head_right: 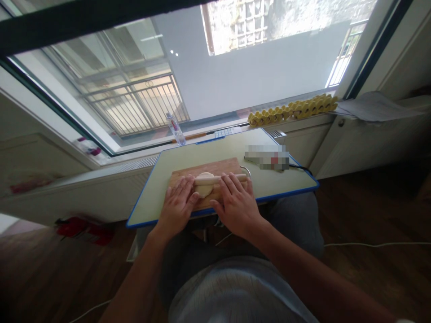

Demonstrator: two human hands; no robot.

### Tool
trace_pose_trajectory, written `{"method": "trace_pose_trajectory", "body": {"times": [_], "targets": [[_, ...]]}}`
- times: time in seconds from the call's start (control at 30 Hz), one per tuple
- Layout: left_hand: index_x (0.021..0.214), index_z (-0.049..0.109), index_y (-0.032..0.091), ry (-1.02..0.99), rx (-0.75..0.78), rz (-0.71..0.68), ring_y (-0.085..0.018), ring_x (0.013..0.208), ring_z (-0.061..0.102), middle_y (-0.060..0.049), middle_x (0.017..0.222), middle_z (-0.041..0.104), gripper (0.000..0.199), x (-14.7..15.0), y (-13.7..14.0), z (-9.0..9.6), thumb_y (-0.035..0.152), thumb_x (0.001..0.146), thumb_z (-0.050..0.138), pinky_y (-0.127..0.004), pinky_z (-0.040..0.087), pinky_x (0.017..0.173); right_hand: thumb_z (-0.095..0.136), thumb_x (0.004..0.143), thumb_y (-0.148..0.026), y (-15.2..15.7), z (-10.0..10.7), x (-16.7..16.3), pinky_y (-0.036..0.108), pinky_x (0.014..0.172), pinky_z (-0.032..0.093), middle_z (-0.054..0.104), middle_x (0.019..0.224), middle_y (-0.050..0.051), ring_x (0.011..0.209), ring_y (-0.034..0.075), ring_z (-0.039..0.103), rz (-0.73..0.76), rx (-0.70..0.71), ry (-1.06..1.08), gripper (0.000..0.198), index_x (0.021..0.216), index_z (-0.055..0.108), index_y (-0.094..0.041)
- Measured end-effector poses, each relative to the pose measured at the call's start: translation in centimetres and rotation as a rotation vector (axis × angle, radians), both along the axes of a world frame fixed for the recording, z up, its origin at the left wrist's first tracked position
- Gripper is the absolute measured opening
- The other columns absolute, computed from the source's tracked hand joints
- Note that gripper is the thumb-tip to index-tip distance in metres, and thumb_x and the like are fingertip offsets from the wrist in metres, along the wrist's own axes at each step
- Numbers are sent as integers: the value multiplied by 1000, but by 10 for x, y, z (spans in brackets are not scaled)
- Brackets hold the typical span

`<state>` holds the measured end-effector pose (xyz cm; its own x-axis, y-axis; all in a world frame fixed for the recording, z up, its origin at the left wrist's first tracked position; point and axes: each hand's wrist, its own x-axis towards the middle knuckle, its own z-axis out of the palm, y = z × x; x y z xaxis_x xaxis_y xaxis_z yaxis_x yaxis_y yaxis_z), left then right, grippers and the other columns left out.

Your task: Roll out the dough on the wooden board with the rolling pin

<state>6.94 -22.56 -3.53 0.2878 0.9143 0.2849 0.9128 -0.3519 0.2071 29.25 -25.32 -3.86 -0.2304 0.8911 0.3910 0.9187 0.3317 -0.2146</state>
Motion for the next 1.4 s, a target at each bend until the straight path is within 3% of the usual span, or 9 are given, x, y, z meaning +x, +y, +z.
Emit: {"method": "trace_pose_trajectory", "body": {"times": [0.17, 0.33, 0.5, 0.7, 0.83, 0.97, 1.2, 1.3, 1.4], "targets": [[166, 33, 26, 14, 16, -13, -26, 162, 27, -9, 171, 37, 61, -4, -15, -4, 51, 111, 30, -60, 18, 131, 41, 107, -52, -5, 3, 2, 60, 128, 12, 47, 164, 16, 156, 32, 36, 14, -4, 32, 64, 158, 47, -14], [158, 46, 26, 8, 14, -2, -27, 155, 40, -9, 164, 50, 55, -1, 12, 8, 51, 111, 32, -60, 20, 130, 38, 109, -51, 38, 14, -4, 63, 127, 11, 57, 156, 17, 149, 32, 45, -27, -22, 24, 58, 151, 54, -15], [128, 68, 27, -54, 46, 34, -24, 148, 49, -6, 156, 59, 46, 9, 51, 27, 48, 111, 31, -58, 23, 129, 27, 113, -45, 70, 24, -6, 69, 123, 18, 72, 137, 9, 135, 28, 56, -25, -118, 7, 49, 127, 69, -24], [156, 51, 28, 33, -145, 126, -30, 156, 36, -8, 169, 43, 58, 19, 94, 30, 55, 110, 27, -69, 19, 128, 26, 112, -45, 97, 24, 0, 74, 117, 25, 72, 137, 9, 129, 31, 59, -67, -132, -47, 51, 123, 71, -25], [155, 53, 31, 120, -153, 106, -34, 156, 36, -7, 169, 42, 60, 18, 85, 27, 57, 109, 24, -72, 19, 126, 24, 111, -51, 86, 20, -1, 72, 120, 22, 64, 149, 12, 140, 34, 50, -96, -90, -65, 57, 137, 66, -22], [156, 53, 32, 142, -57, 89, -35, 156, 36, -6, 169, 42, 61, 15, 52, 22, 56, 110, 22, -71, 20, 126, 25, 111, -52, 46, 10, -2, 67, 124, 21, 49, 164, 14, 152, 34, 37, -134, -46, -48, 64, 160, 45, -15], [166, 35, 26, 67, -10, 90, -29, 160, 30, -6, 171, 38, 63, 8, -4, 3, 53, 111, 20, -64, 22, 130, 28, 109, -56, -9, -3, 2, 62, 127, 17, 36, 171, 12, 160, 34, 25, -74, 4, -86, 69, 163, 42, -15], [164, 39, 27, 69, -47, 87, -30, 160, 30, -5, 171, 39, 64, 9, 9, 7, 55, 110, 19, -66, 21, 129, 24, 110, -56, 8, 3, 0, 64, 127, 16, 37, 170, 13, 160, 33, 26, -85, -32, -86, 69, 163, 42, -15], [158, 50, 29, 109, -64, 77, -34, 159, 31, -5, 170, 41, 63, 14, 49, 18, 56, 110, 21, -70, 19, 127, 22, 110, -57, 47, 11, -4, 69, 125, 18, 42, 168, 14, 158, 33, 30, -104, -95, -94, 70, 162, 42, -15]]}}
